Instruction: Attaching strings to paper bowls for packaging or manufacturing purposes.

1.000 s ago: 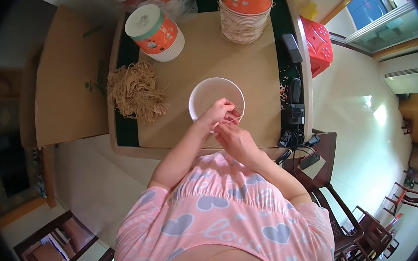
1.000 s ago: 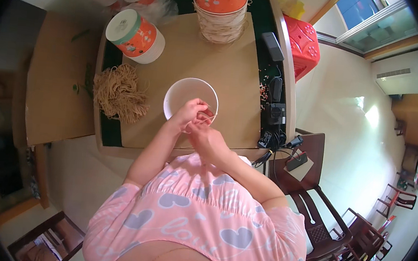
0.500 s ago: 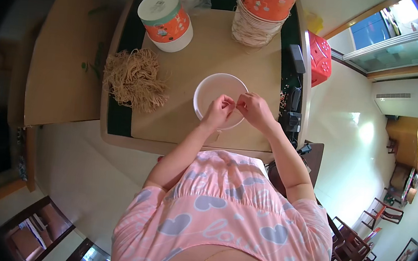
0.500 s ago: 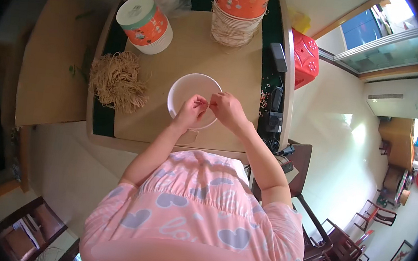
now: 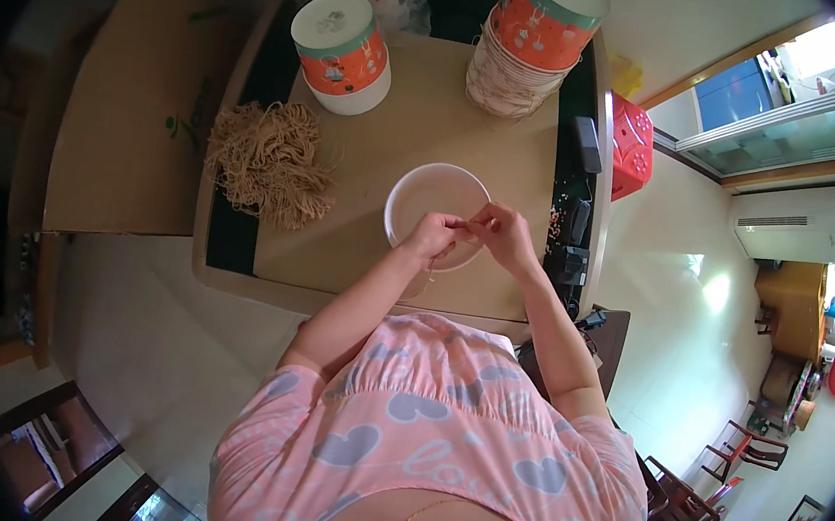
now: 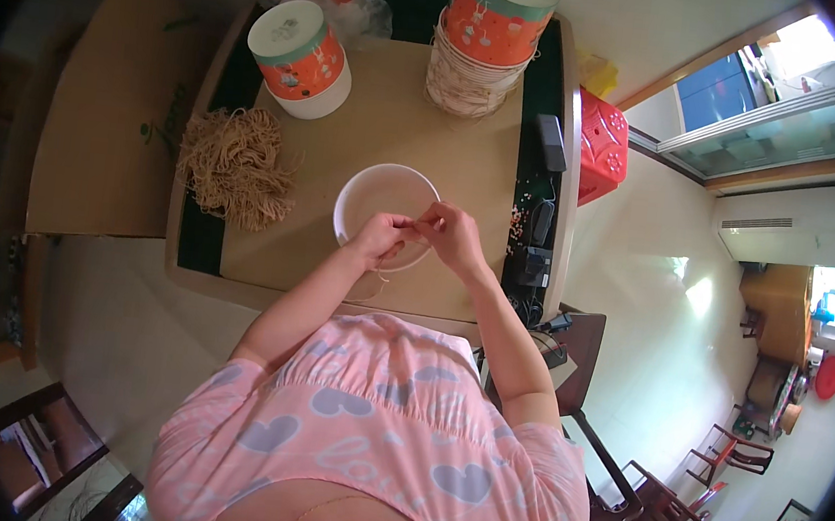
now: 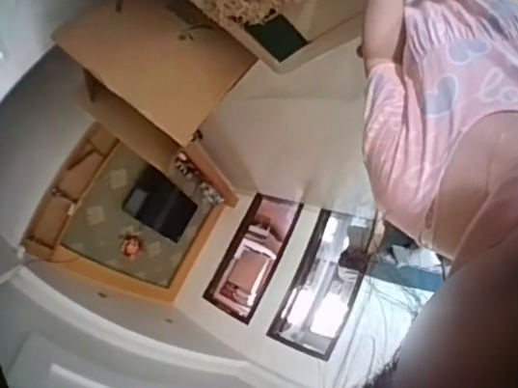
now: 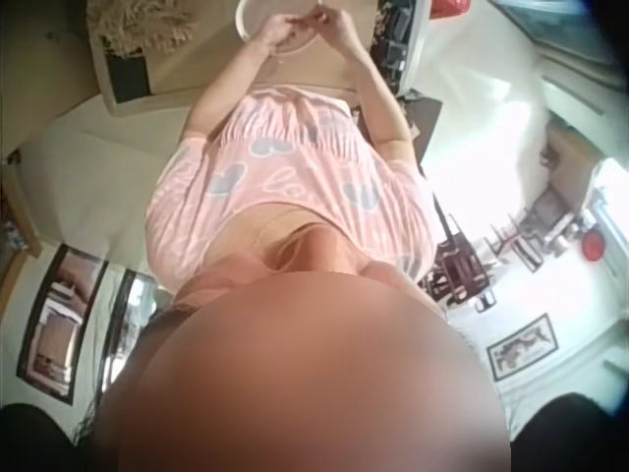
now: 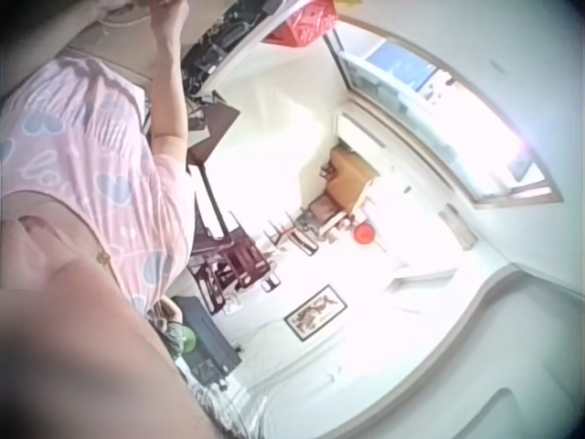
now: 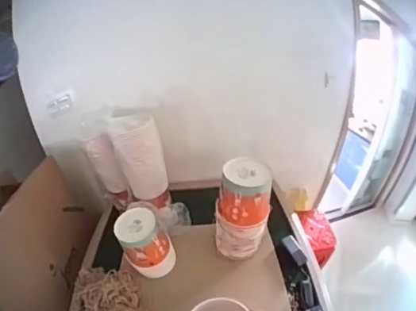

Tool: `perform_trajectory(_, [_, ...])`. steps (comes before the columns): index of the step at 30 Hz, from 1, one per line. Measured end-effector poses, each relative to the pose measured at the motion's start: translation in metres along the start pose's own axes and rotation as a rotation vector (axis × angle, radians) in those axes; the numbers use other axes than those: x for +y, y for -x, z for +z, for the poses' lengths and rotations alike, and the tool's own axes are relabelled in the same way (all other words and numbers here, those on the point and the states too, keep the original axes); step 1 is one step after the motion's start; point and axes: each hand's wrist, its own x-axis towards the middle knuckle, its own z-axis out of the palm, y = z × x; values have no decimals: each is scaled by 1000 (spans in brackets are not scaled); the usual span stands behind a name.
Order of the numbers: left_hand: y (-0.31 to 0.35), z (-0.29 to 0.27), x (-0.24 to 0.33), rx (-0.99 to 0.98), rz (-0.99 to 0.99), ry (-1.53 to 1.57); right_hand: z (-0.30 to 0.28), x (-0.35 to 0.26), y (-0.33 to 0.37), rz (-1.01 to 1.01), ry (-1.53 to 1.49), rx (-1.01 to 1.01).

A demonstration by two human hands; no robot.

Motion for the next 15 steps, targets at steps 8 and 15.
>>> perform_trajectory(8, [17,-10,-1,15,634,-388,-2,4,-5,24,-80,-29])
perform_trajectory(15, [35,-6,5,142,921,-999,-7,3,-8,52,-150,-137])
